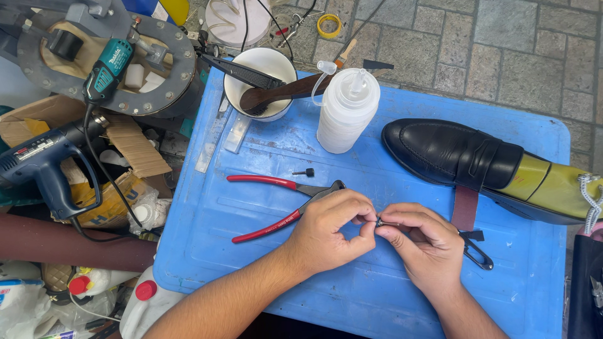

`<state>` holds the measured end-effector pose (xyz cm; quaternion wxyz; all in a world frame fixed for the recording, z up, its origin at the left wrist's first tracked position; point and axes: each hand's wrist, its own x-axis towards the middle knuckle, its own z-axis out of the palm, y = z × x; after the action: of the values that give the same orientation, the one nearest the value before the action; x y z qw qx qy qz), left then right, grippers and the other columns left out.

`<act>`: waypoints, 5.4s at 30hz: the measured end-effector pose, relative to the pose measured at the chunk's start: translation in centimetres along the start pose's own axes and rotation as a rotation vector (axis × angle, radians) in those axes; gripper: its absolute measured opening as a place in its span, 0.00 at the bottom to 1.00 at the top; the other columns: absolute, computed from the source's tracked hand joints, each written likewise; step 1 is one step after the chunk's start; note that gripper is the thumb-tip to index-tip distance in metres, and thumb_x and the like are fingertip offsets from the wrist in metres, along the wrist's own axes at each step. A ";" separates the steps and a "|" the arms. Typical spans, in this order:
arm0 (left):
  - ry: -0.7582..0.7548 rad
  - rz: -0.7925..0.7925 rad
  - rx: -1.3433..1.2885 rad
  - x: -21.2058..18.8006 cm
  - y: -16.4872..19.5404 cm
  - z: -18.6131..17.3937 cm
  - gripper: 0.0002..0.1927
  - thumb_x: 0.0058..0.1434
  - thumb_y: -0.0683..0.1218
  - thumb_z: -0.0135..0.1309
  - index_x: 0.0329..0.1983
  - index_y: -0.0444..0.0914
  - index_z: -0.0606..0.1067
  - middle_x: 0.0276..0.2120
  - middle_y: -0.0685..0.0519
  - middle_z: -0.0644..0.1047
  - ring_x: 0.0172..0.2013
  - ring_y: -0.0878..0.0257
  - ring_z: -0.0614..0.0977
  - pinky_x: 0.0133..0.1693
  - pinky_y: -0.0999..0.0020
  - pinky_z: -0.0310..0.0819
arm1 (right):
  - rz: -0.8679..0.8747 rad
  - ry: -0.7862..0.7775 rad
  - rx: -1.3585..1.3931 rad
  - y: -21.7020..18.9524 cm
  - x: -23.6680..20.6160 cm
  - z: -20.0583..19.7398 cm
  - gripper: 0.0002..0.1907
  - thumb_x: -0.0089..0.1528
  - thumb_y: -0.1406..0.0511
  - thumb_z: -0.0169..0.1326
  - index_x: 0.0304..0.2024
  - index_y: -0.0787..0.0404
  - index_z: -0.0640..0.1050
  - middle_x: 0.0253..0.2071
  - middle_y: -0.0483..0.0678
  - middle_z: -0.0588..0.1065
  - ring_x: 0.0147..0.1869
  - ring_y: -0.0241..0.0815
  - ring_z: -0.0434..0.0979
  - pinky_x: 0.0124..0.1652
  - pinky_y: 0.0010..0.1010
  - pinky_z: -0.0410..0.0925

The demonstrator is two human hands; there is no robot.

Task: The person applies glue from a squeeze bottle to a small black shoe component, presses it together, and wipes excess glue with a cloth. The person then uses a small tool to adjust the glued part and applies a strip of adhesive tape to secure it.

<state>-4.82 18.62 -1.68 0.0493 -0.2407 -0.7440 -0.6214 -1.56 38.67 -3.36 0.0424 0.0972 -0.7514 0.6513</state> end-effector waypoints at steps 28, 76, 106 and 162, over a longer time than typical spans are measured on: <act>-0.067 0.236 0.333 -1.0 0.5 0.0 0.13 0.60 0.37 0.63 0.45 0.30 0.75 0.45 0.44 0.77 0.44 0.53 0.82 0.45 0.63 0.80 | 0.082 0.050 0.155 2.3 -1.1 -0.1 0.09 0.60 0.78 0.61 0.42 0.69 0.79 0.47 0.55 0.78 0.49 0.39 0.81 0.50 0.29 0.76; 0.534 -0.191 -0.529 1.4 -7.4 -8.9 0.09 0.69 0.39 0.56 0.51 0.33 0.76 0.41 0.51 0.81 0.40 0.68 0.83 0.40 0.72 0.80 | 0.847 0.251 1.954 -1.3 13.0 10.2 0.34 0.63 0.50 0.56 0.65 0.64 0.70 0.59 0.60 0.73 0.56 0.56 0.80 0.28 0.26 0.76; 0.116 -0.300 -0.332 0.5 -3.2 -1.3 0.10 0.61 0.37 0.63 0.43 0.32 0.76 0.40 0.50 0.82 0.40 0.68 0.85 0.38 0.76 0.83 | -0.212 0.237 0.441 0.6 2.9 -2.1 0.36 0.63 0.61 0.69 0.67 0.64 0.66 0.60 0.62 0.72 0.61 0.46 0.74 0.65 0.37 0.71; 0.133 -0.236 -0.175 0.3 -3.0 -1.2 0.11 0.60 0.39 0.66 0.44 0.35 0.77 0.40 0.51 0.83 0.40 0.68 0.86 0.37 0.77 0.83 | -0.208 0.316 0.382 1.3 2.3 -2.3 0.31 0.65 0.64 0.70 0.63 0.68 0.68 0.55 0.52 0.73 0.63 0.48 0.78 0.66 0.40 0.73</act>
<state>-6.62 17.28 -4.03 0.0040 -0.1136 -0.7051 -0.6999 -4.25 40.94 -3.81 0.2068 0.0772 -0.5847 0.7806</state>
